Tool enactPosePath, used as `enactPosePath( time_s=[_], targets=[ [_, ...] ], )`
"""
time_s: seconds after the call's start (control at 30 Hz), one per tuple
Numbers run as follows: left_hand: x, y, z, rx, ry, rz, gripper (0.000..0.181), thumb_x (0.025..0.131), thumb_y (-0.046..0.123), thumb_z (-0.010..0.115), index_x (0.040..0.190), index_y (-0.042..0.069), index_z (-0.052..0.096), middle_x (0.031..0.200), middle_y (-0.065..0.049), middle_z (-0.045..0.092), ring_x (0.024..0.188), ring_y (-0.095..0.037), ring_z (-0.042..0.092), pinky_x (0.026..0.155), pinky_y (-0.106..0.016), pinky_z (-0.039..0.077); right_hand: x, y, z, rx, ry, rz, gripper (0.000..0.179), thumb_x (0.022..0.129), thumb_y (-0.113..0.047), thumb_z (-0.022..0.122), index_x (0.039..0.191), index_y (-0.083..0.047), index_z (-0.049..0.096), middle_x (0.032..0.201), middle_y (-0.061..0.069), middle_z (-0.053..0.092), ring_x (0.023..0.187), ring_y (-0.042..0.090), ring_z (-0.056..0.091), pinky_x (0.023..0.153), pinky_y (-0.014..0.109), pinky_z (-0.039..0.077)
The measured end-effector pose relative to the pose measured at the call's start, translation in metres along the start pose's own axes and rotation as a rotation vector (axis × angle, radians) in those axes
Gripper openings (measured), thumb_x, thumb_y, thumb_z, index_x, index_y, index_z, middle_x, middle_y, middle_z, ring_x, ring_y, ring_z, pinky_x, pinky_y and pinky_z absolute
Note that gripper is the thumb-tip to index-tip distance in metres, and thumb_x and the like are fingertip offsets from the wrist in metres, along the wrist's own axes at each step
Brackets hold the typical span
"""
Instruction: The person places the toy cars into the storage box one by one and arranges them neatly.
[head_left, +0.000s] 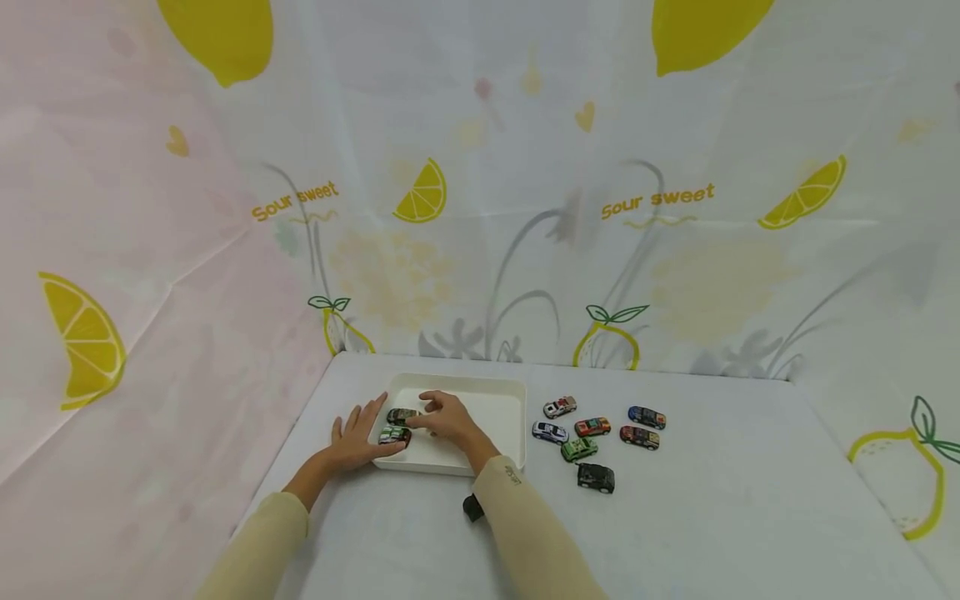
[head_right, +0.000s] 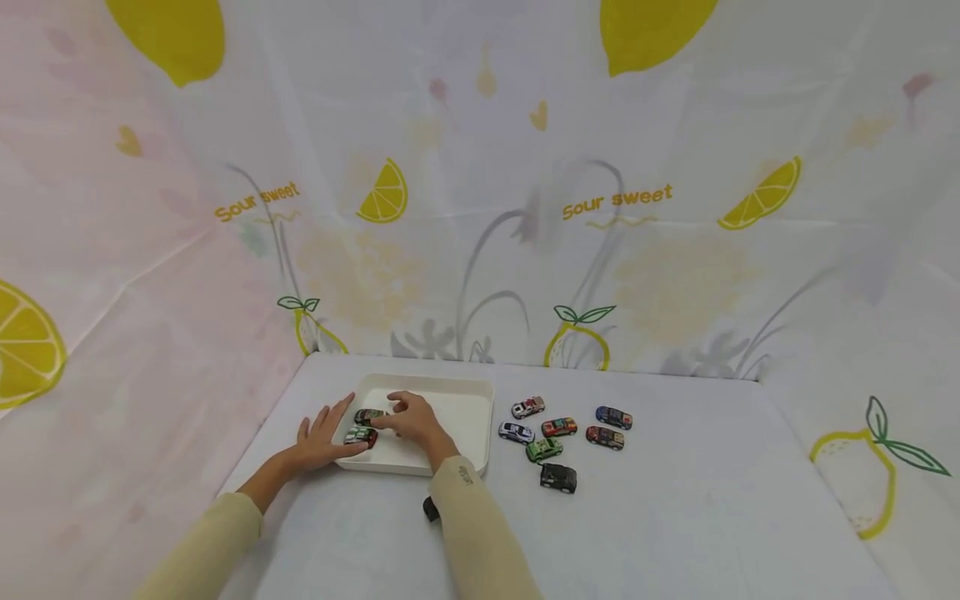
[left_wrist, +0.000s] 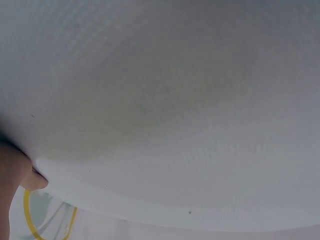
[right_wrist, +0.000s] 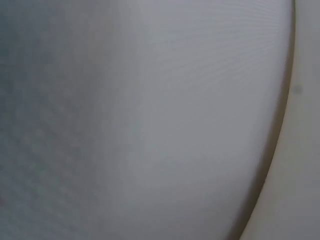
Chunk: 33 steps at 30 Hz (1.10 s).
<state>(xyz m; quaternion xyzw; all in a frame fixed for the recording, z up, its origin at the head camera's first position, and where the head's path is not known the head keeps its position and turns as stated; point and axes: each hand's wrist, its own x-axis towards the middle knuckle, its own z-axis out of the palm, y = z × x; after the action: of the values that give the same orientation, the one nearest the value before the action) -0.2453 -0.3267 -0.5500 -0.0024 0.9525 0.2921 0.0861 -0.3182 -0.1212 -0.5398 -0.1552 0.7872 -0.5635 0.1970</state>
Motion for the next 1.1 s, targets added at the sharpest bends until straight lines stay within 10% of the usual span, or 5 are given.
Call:
enactPosePath(
  time_s=[0.77, 1.1],
  targets=[
    [-0.008, 0.002, 0.001, -0.035, -0.014, -0.002, 0.111, 0.081, 0.067, 0.065, 0.160, 0.022, 0.001, 0.164, -0.024, 0.003, 0.149, -0.049, -0.007, 0.111, -0.069, -0.017, -0.006, 0.001, 0.000, 0.066, -0.011, -0.006, 0.051, 0.083, -0.021, 0.081, 0.127, -0.005, 0.063, 0.115, 0.013, 0.063, 0.073, 0.013, 0.060, 0.064, 0.028, 0.054],
    [-0.005, 0.003, -0.001, -0.017, 0.000, 0.004, 0.111, 0.080, 0.069, 0.064, 0.160, 0.021, 0.004, 0.163, -0.027, 0.008, 0.148, -0.052, -0.003, 0.111, -0.071, -0.013, -0.011, -0.012, -0.008, -0.011, 0.048, -0.029, 0.090, 0.079, -0.031, 0.084, 0.152, -0.012, 0.035, 0.132, 0.021, 0.051, 0.090, 0.027, 0.065, 0.075, 0.036, 0.058]
  ],
)
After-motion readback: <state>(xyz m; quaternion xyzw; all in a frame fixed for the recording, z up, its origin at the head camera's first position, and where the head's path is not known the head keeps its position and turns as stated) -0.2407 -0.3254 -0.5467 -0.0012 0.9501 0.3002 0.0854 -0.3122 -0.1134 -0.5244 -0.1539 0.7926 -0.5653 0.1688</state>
